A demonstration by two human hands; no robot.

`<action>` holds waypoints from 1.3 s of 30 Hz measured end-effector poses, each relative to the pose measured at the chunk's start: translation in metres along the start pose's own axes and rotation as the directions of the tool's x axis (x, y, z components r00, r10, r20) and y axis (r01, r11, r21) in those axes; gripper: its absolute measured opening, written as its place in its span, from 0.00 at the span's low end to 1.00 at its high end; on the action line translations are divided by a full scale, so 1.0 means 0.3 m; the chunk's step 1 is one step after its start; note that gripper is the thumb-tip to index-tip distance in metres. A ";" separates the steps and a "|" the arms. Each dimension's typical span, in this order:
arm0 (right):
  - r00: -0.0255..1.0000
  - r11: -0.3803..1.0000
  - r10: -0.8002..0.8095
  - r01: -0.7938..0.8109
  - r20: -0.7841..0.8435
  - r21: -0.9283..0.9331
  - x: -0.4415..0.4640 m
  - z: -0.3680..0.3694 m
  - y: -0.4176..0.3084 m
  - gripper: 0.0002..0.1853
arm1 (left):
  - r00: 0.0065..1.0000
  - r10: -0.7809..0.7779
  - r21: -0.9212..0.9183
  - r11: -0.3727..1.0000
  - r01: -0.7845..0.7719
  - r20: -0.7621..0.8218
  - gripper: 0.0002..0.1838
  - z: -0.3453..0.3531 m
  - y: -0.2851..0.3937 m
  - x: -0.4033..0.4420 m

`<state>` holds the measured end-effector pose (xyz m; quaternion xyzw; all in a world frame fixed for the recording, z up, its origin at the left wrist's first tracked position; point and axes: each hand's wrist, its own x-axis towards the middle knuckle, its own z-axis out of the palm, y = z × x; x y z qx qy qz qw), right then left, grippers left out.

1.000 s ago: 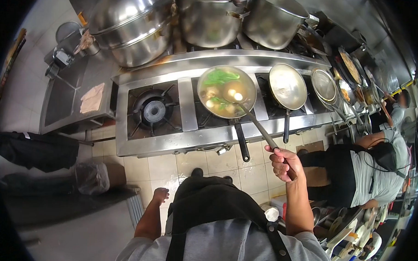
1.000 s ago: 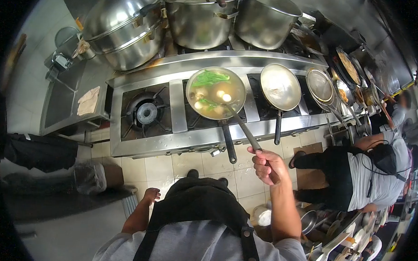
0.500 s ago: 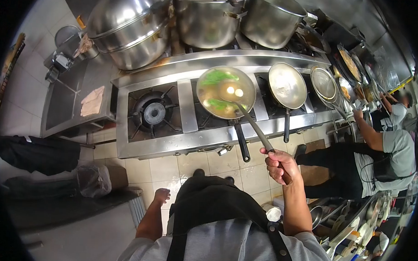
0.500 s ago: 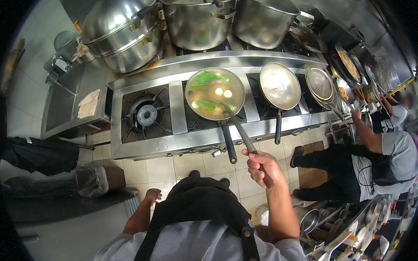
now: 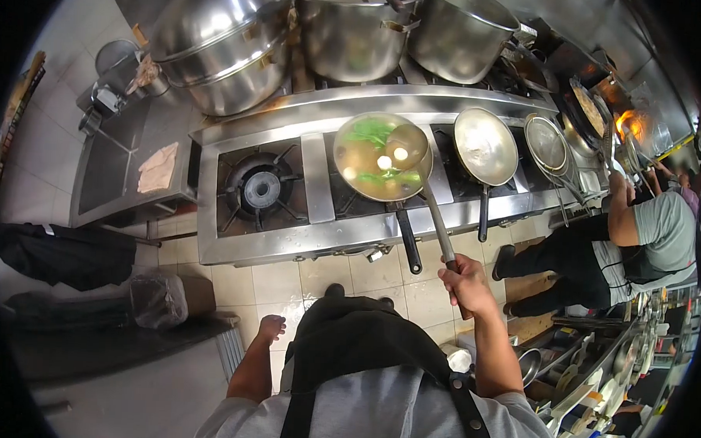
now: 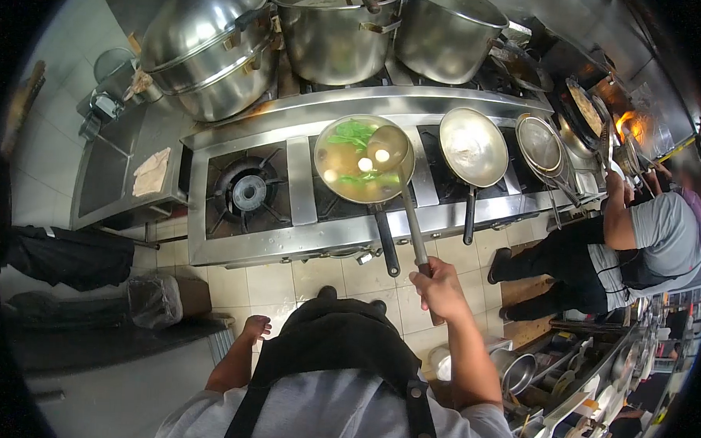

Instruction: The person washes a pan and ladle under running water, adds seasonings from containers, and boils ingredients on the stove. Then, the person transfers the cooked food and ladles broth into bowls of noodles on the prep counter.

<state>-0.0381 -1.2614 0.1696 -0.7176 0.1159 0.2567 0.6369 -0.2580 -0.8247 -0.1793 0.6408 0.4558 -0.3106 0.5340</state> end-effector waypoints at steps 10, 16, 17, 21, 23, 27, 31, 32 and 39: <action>0.946 0.827 -0.299 0.191 -0.126 -0.528 -0.013 0.008 0.049 0.07 | 1.000 -0.009 0.014 1.000 0.009 -0.004 0.15 -0.001 0.029 0.010; 1.000 0.996 -0.018 0.019 0.012 -0.090 -0.011 0.045 0.041 0.06 | 0.999 -0.029 0.015 0.999 0.029 0.014 0.15 0.018 0.034 0.009; 1.000 0.995 -0.011 0.013 0.026 -0.094 -0.007 0.050 0.047 0.06 | 0.999 -0.028 0.013 1.000 0.027 0.024 0.15 0.018 0.032 0.009; 0.998 0.997 0.002 0.002 0.055 -0.072 0.009 0.056 0.055 0.06 | 0.999 -0.030 -0.002 1.000 0.030 0.021 0.16 0.017 0.025 0.001; 0.997 1.000 0.024 -0.022 0.078 -0.018 0.017 0.050 0.058 0.04 | 0.999 -0.029 0.004 1.000 0.029 0.015 0.16 0.017 0.020 -0.004; 0.976 0.943 0.100 -0.155 0.192 0.296 0.021 0.027 0.022 0.07 | 0.999 -0.043 -0.006 0.999 0.043 -0.003 0.16 0.021 0.011 -0.006; 0.942 0.799 0.125 -0.281 0.311 0.532 0.025 -0.016 -0.014 0.11 | 0.999 -0.035 -0.011 0.999 0.035 0.002 0.16 0.023 0.008 -0.012; 0.942 0.799 0.124 -0.280 0.311 0.532 0.024 -0.019 -0.022 0.11 | 0.999 -0.036 -0.007 0.999 0.036 -0.006 0.16 0.026 0.009 -0.015; 0.997 0.999 0.006 -0.003 0.082 -0.035 0.031 0.000 0.012 0.09 | 0.999 -0.033 -0.020 0.999 0.033 -0.006 0.16 0.033 0.005 -0.016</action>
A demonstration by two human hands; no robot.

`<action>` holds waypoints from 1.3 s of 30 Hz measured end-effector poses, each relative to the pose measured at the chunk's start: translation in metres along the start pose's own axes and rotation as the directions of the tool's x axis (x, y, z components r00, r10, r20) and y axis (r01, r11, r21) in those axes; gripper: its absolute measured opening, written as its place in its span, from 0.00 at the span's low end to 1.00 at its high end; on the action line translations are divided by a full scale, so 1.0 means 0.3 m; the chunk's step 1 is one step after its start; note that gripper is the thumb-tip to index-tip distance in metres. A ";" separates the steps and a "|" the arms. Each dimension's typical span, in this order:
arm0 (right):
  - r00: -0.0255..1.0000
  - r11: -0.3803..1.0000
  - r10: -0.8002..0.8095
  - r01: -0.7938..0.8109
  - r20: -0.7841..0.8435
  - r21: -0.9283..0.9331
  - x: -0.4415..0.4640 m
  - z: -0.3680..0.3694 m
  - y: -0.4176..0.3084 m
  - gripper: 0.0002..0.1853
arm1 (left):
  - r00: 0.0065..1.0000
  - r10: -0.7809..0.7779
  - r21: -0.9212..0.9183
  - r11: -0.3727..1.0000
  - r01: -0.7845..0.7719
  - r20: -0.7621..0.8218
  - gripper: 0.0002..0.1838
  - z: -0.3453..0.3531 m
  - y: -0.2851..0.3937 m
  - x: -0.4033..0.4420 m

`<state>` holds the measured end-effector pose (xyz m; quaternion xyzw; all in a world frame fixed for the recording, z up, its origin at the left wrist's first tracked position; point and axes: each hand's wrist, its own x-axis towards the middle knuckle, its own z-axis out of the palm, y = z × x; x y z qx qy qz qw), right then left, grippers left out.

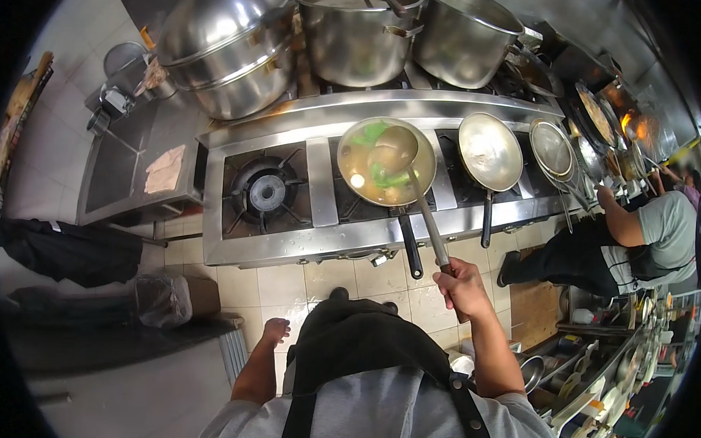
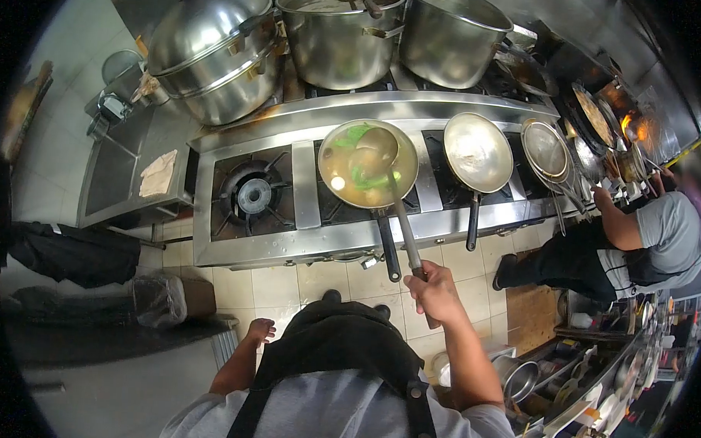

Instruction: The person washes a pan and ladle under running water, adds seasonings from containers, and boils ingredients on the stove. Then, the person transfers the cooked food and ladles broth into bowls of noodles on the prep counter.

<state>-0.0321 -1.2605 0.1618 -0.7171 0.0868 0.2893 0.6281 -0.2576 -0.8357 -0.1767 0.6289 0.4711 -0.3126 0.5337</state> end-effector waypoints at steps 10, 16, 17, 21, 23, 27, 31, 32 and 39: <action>0.901 0.628 -0.394 0.121 -0.181 -0.769 0.011 0.004 0.043 0.10 | 1.000 -0.002 0.016 1.000 0.002 0.002 0.15 0.006 -0.003 -0.006; 0.965 0.841 -0.201 0.084 -0.165 -0.534 0.036 0.002 0.069 0.10 | 1.000 -0.018 0.011 1.000 0.018 0.003 0.16 0.007 0.007 -0.016; 0.988 0.922 -0.079 0.021 -0.135 -0.387 0.038 -0.001 0.067 0.10 | 1.000 -0.019 0.008 1.000 0.019 0.002 0.16 0.006 0.004 -0.015; 0.994 0.932 -0.028 -0.013 -0.108 -0.363 0.021 -0.014 0.058 0.10 | 1.000 -0.024 0.029 0.999 0.025 -0.013 0.16 0.007 -0.013 -0.014; 0.916 0.652 -0.367 0.127 -0.164 -0.748 0.017 -0.018 0.081 0.12 | 1.000 -0.025 0.024 0.999 0.025 -0.010 0.16 0.005 -0.015 -0.015; 0.872 0.516 -0.461 0.115 -0.163 -0.849 0.044 -0.044 0.072 0.18 | 1.000 -0.009 -0.002 1.000 0.009 -0.019 0.16 0.000 -0.014 -0.022; 0.855 0.351 -0.502 0.067 -0.128 -0.934 0.099 -0.093 0.077 0.25 | 1.000 0.002 0.001 1.000 -0.002 -0.028 0.16 -0.007 0.001 -0.019; 0.849 0.332 -0.514 0.062 -0.125 -0.941 0.107 -0.103 0.081 0.24 | 1.000 0.009 0.005 1.000 -0.009 -0.029 0.16 -0.009 0.007 -0.022; 0.862 0.298 -0.482 -0.009 -0.158 -0.955 0.155 -0.119 0.090 0.21 | 1.000 -0.010 0.017 1.000 0.010 -0.020 0.16 -0.010 -0.006 -0.006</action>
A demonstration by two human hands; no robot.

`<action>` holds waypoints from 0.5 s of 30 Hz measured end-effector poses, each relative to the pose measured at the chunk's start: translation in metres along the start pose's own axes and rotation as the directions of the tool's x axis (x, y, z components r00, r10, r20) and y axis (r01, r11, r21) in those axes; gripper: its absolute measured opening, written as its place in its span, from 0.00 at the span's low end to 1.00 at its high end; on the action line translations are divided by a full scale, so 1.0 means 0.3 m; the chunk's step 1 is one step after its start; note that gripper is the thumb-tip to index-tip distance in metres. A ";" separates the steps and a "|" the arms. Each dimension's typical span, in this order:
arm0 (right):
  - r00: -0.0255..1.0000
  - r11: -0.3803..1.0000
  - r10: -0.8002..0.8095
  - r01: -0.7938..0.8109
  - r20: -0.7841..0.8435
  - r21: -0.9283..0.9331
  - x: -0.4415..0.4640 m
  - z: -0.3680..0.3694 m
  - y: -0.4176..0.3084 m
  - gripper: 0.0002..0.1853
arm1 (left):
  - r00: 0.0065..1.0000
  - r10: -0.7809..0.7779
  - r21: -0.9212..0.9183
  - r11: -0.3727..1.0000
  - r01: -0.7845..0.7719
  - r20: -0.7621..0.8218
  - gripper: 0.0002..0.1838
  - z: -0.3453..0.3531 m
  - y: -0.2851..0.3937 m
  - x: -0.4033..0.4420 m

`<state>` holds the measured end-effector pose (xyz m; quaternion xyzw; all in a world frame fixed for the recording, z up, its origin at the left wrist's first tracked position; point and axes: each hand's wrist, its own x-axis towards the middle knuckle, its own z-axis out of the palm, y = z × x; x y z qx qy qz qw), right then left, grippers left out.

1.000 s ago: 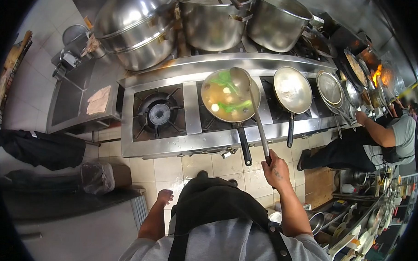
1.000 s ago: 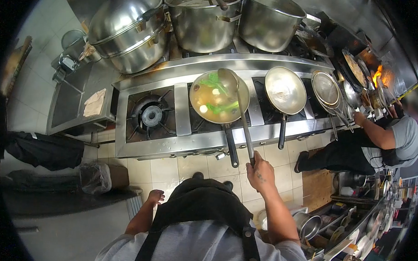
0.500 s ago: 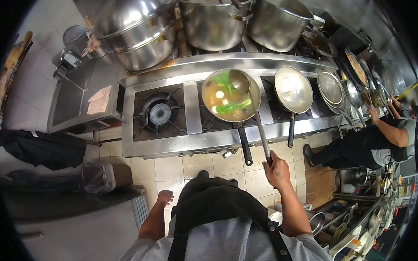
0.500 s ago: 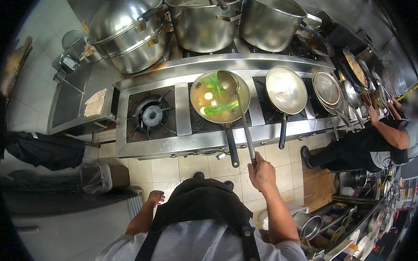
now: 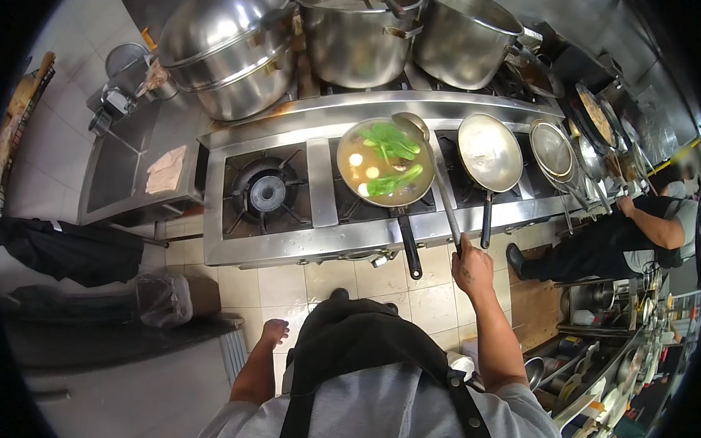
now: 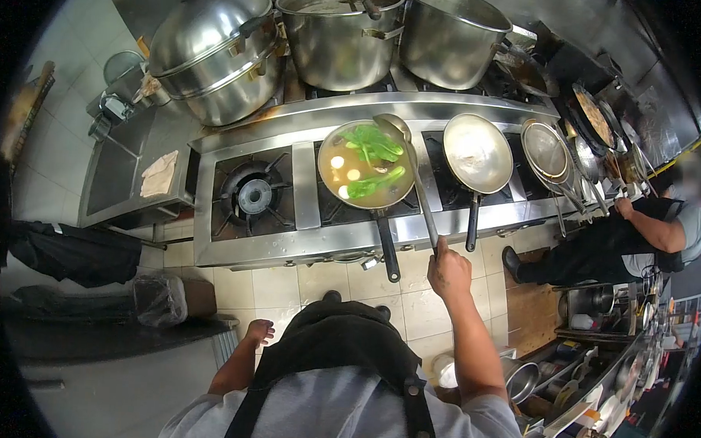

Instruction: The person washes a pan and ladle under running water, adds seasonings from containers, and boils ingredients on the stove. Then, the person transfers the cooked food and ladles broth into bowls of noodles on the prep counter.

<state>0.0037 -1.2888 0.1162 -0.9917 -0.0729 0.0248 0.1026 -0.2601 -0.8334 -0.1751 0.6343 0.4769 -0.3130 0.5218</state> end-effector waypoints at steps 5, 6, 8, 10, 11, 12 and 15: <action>1.000 0.994 0.018 -0.019 0.010 0.109 -0.003 0.017 -0.011 0.16 | 1.000 -0.004 -0.014 1.000 0.004 0.011 0.16 0.004 -0.015 0.011; 1.000 0.978 0.029 -0.030 0.007 0.206 -0.006 0.019 -0.014 0.13 | 1.000 -0.002 -0.019 1.000 0.002 0.011 0.16 0.004 -0.018 0.010; 0.992 0.907 0.071 -0.107 0.103 0.407 0.006 0.036 0.007 0.11 | 1.000 0.000 -0.022 1.000 0.000 0.007 0.16 0.004 -0.020 0.006; 0.974 0.790 0.093 -0.198 0.206 0.580 0.014 0.022 -0.001 0.09 | 1.000 0.003 -0.022 1.000 -0.003 0.004 0.16 0.002 -0.022 0.005; 0.948 0.622 0.105 -0.299 0.302 0.724 0.017 0.005 -0.007 0.07 | 1.000 -0.008 -0.020 1.000 0.008 0.009 0.16 0.002 -0.023 0.005; 0.914 0.419 0.094 -0.396 0.395 0.817 0.018 -0.016 -0.016 0.06 | 1.000 -0.019 -0.017 1.000 0.020 0.014 0.16 0.002 -0.020 0.001; 0.907 0.282 0.064 -0.417 0.417 0.864 0.016 -0.041 -0.026 0.05 | 1.000 -0.019 -0.021 1.000 0.019 -0.001 0.16 0.010 -0.019 -0.014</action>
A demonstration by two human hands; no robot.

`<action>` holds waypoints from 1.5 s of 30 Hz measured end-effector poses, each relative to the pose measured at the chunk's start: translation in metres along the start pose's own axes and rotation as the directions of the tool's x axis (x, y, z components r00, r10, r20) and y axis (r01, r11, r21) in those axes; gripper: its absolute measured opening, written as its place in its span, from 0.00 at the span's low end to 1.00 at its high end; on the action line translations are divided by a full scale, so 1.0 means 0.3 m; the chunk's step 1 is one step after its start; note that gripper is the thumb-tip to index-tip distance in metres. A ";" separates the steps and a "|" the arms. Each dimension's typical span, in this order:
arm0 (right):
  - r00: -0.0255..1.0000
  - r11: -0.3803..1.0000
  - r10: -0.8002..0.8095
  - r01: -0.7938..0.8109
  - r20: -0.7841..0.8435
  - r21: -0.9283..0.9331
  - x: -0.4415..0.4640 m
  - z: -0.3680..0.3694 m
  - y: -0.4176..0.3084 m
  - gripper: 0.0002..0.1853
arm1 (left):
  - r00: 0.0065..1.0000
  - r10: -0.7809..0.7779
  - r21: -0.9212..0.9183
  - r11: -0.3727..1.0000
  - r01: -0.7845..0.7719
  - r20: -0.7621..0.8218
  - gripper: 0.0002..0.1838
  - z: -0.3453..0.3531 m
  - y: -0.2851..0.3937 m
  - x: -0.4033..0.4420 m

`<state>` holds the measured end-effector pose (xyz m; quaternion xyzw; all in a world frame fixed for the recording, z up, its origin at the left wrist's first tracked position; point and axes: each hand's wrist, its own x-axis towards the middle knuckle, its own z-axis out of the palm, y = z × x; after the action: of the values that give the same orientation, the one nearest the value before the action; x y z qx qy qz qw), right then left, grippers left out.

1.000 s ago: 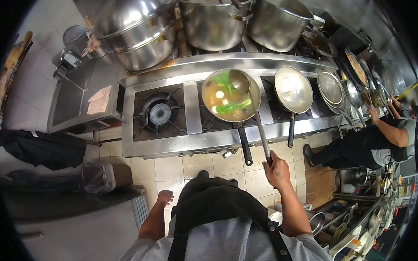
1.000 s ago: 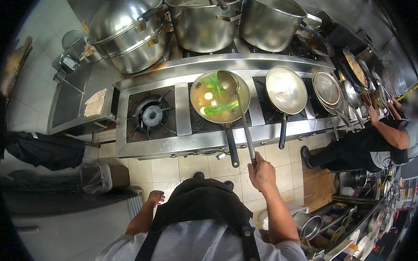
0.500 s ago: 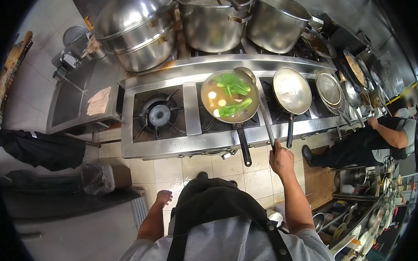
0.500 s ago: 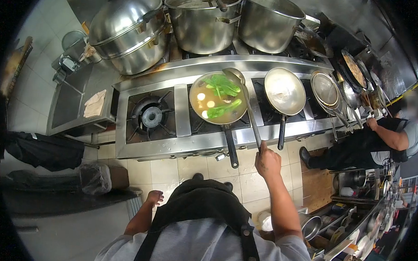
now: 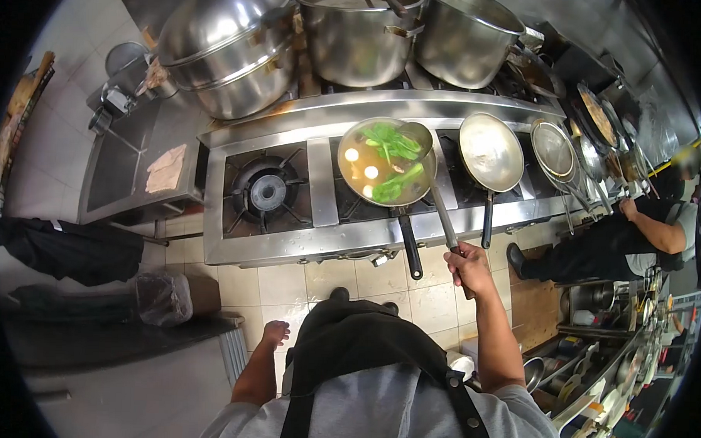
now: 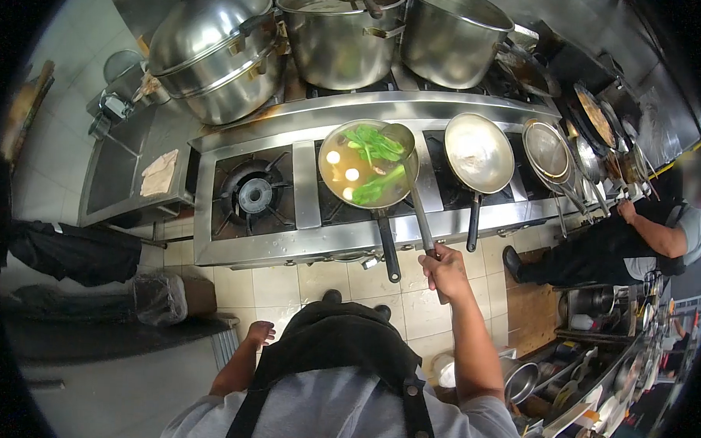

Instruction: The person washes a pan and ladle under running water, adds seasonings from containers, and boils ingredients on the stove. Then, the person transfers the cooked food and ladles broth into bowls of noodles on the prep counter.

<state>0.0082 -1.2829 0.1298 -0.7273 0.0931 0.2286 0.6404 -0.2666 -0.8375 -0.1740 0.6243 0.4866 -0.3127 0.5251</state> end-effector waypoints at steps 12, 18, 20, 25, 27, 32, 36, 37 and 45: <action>0.987 0.885 0.102 -0.148 0.126 0.442 -0.061 -0.043 -0.076 0.10 | 1.000 -0.007 0.006 1.000 0.007 0.020 0.16 0.012 0.027 -0.001; 0.957 0.754 0.111 -0.257 0.269 0.604 -0.088 -0.056 -0.080 0.13 | 1.000 0.008 0.015 1.000 -0.008 0.013 0.16 0.021 0.038 -0.002; 0.949 0.720 0.103 -0.277 0.296 0.636 -0.107 -0.056 -0.087 0.14 | 1.000 0.009 0.017 1.000 -0.009 0.010 0.16 0.023 0.038 -0.002; 0.945 0.671 0.068 -0.280 0.319 0.686 -0.153 -0.042 -0.126 0.15 | 1.000 0.015 0.029 0.999 -0.015 0.004 0.16 0.024 0.029 0.001; 0.957 0.734 0.082 -0.247 0.278 0.633 -0.165 -0.029 -0.138 0.15 | 1.000 0.013 0.055 0.998 -0.014 0.020 0.16 0.025 0.033 0.008; 0.974 0.819 0.103 -0.198 0.201 0.538 -0.187 -0.009 -0.156 0.15 | 0.999 0.033 0.020 0.999 -0.034 0.016 0.15 0.025 0.046 0.020; 0.982 0.834 0.089 -0.165 0.167 0.527 -0.196 0.004 -0.174 0.14 | 0.998 0.067 0.010 0.998 -0.067 0.017 0.15 0.021 0.044 0.044; 0.985 0.852 0.086 -0.150 0.147 0.501 -0.196 0.010 -0.178 0.13 | 0.998 0.067 0.009 0.998 -0.067 0.019 0.15 0.021 0.045 0.050; 0.989 0.937 0.124 -0.142 0.075 0.320 -0.188 0.055 -0.116 0.10 | 0.996 0.058 0.007 0.998 -0.058 0.066 0.17 0.013 0.068 0.070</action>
<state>-0.0299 -1.2701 0.1849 -0.5978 0.1610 0.2724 0.7366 -0.2399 -0.8347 -0.1868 0.6299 0.4493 -0.3199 0.5468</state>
